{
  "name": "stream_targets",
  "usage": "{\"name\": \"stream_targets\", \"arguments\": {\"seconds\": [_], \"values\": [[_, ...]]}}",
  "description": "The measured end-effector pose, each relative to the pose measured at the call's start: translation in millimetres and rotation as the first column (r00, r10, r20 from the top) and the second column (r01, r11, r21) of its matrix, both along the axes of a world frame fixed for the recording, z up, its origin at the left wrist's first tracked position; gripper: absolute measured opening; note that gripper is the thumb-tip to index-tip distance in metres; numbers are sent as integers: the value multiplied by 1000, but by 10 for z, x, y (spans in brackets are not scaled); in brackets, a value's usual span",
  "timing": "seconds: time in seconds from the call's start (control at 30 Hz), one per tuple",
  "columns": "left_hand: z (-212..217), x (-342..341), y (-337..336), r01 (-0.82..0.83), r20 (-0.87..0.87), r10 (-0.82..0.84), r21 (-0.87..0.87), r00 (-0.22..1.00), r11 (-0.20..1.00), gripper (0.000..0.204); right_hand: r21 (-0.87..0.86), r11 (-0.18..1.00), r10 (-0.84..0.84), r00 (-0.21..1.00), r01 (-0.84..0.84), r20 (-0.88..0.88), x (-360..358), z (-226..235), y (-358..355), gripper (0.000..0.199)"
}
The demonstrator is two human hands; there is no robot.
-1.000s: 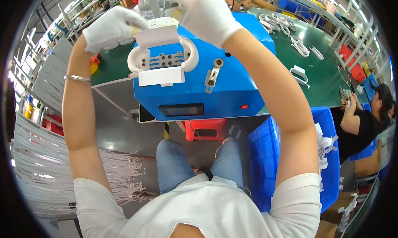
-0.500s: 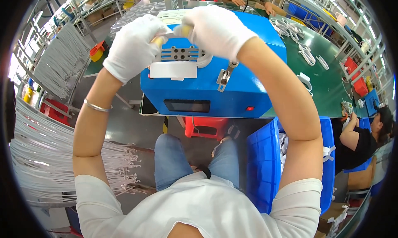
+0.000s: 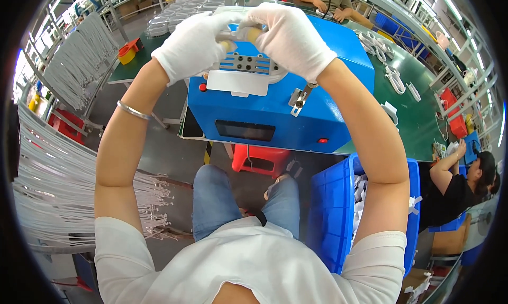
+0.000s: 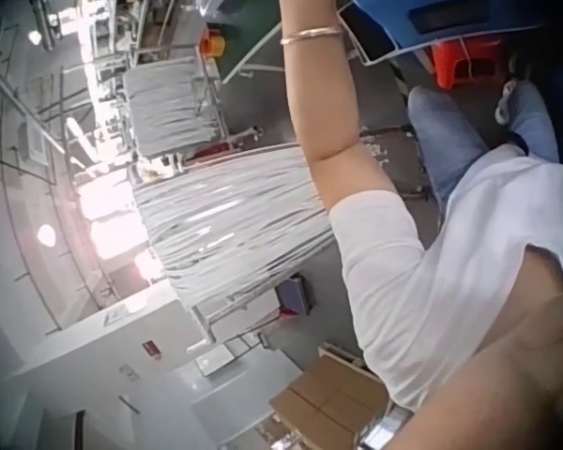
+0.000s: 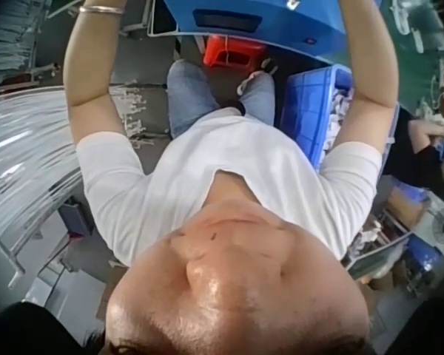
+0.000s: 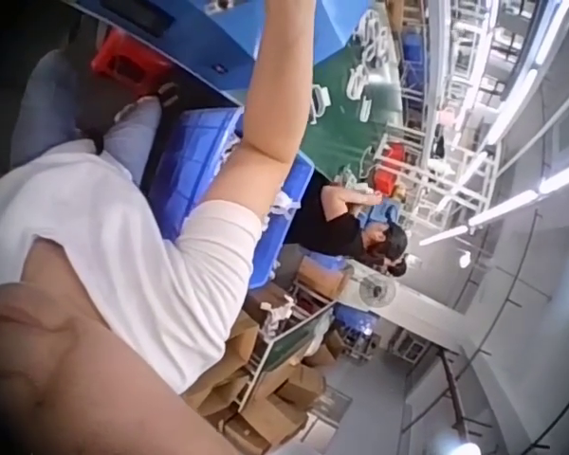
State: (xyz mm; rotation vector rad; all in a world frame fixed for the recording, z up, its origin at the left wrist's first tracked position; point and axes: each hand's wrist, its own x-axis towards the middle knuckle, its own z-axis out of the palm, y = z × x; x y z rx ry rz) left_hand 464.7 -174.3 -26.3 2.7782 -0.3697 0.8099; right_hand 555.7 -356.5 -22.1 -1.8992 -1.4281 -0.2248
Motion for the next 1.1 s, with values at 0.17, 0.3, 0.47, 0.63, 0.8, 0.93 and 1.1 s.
{"name": "stream_targets", "arguments": {"seconds": [0.17, 0.3, 0.47, 0.63, 0.8, 0.93, 1.1], "values": [[-104, 31, 38, 79, 121, -70, -71, 990, 994, 32, 19, 999, -36, 970, 32, 239, -19, 59, -1, 14], [-88, 17, 26, 11, 71, -4, -101, 997, 995, 23, -21, 993, -77, 755, 119, 652, -166, 62, 1, 10], [-90, 4, 27, 28, 55, -20, -144, 998, 989, 20, -29, 989, -93, 766, 144, 637, -86, 106, 41, 11], [-111, -1, 37, 34, 83, -19, -184, 996, 982, 19, -286, 957, -124, 957, 46, -261, -1, 184, 173, 32], [-426, -191, 29, -119, 651, 283, -285, 705, 951, 25, -167, 984, -107, 943, 56, -314, 113, 6, -1, 33], [-849, -405, -191, 264, 270, -26, -912, 962, 315, 30, -13, 999, 23, 899, -32, -437, 292, -64, -265, 44], [-884, -395, -306, 358, 451, 97, -806, 887, 472, 33, -232, 968, 33, 965, -96, -261, 75, 60, -148, 48]]}}
